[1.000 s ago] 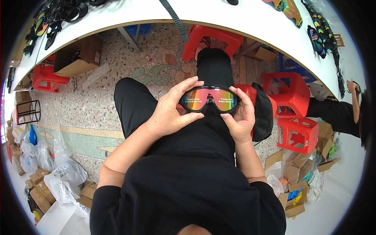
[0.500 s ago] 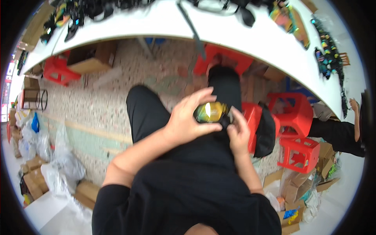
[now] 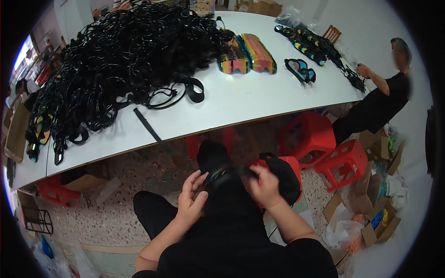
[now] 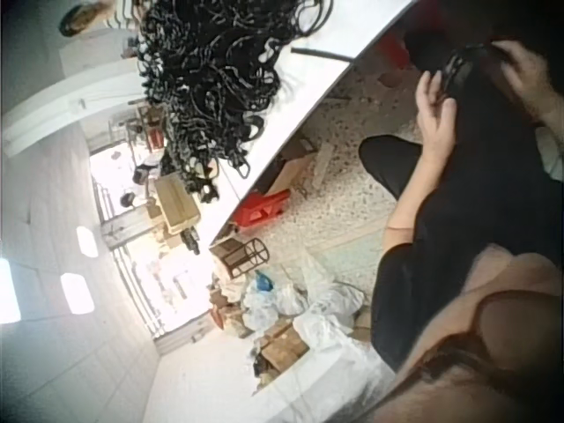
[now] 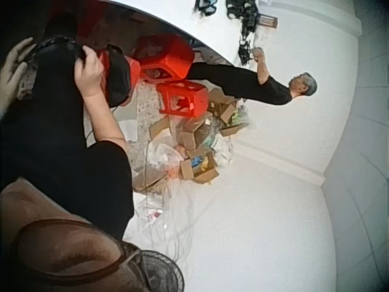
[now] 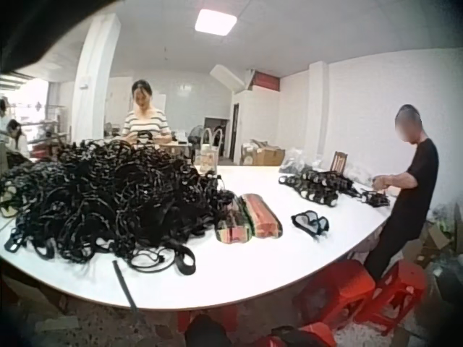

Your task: Assembling protective goggles by attaching lenses to frames and adjusting straps.

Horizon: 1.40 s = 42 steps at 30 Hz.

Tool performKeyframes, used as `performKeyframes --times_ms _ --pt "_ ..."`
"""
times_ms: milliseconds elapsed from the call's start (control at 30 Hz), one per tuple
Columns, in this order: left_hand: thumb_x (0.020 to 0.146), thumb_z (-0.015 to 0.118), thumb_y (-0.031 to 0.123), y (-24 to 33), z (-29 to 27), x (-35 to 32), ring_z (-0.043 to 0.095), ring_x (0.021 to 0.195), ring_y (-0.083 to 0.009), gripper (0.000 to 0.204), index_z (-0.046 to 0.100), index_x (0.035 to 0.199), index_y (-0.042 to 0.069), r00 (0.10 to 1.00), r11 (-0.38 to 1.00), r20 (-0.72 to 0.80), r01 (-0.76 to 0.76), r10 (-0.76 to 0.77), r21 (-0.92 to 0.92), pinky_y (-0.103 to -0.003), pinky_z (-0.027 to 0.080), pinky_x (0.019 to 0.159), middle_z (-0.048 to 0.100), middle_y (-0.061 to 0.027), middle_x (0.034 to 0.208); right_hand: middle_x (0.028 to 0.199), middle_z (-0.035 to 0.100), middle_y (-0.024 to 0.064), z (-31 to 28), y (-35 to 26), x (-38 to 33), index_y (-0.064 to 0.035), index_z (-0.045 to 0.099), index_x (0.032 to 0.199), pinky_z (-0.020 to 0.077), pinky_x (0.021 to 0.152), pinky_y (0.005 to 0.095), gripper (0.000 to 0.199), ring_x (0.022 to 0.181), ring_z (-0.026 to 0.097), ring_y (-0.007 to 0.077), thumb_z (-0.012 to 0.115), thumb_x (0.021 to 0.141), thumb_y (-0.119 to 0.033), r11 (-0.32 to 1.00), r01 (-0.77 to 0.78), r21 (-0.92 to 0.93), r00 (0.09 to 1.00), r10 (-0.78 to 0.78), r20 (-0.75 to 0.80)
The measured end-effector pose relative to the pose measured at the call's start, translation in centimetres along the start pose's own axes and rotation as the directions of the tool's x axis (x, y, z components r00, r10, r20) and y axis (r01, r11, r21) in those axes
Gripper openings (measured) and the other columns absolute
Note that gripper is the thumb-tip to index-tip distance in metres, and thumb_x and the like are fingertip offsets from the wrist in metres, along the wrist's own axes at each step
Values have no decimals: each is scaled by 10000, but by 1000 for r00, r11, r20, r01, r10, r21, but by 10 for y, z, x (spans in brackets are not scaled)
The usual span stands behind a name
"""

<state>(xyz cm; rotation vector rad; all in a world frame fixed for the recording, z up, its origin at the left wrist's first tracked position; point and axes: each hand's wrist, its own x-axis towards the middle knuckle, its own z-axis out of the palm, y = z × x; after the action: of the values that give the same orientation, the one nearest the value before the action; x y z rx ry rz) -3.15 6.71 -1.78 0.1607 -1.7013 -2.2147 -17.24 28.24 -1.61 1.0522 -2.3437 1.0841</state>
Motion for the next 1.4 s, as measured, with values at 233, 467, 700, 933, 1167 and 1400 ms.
performKeyframes --times_ms 233,467,700,933,1167,1400 --pt "930 648 69 -24 -16 -1 656 1035 -165 341 565 1250 -17 973 928 -128 222 -192 299 -288 523 886 680 -121 1147 718 661 162 -65 144 165 -35 609 879 506 600 460 157 653 650 373 673 870 -179 952 -242 -190 873 127 -471" --pt "936 669 97 -50 -40 -29 653 902 -118 269 608 1155 -46 892 874 -330 404 -309 272 -254 527 826 695 -92 1010 914 698 237 -79 250 268 4 625 999 536 788 507 284 874 676 423 606 857 -241 669 -592 -450 798 406 -445" --pt "932 673 98 -48 -27 -20 660 852 -119 232 634 1112 -42 869 828 -354 460 -345 322 -258 548 790 698 -77 958 955 696 264 -67 304 291 18 627 995 531 818 526 272 916 677 440 572 883 -224 547 -696 -465 716 489 -498" --pt "928 677 109 -43 -26 -16 648 778 -90 232 641 1115 -24 873 826 -283 474 -397 306 -245 569 654 686 -63 930 1088 684 229 -74 243 298 10 582 1114 534 849 485 558 1008 668 399 637 891 -498 431 -749 -504 654 608 -451" --pt "906 698 104 -45 -32 -23 652 721 -91 242 655 1112 -16 885 792 -265 463 -384 398 -229 542 650 695 -65 905 1021 647 120 17 148 308 -51 641 1081 507 795 407 354 904 631 304 764 806 -237 970 67 -232 961 -125 -248" --pt "903 699 100 -11 -30 -20 669 722 -99 235 667 1108 -10 957 834 -213 278 -197 477 -234 541 666 699 -79 923 1259 596 109 78 124 333 -82 607 1266 485 967 411 520 1143 585 293 758 769 -112 836 115 -537 988 -154 -29"
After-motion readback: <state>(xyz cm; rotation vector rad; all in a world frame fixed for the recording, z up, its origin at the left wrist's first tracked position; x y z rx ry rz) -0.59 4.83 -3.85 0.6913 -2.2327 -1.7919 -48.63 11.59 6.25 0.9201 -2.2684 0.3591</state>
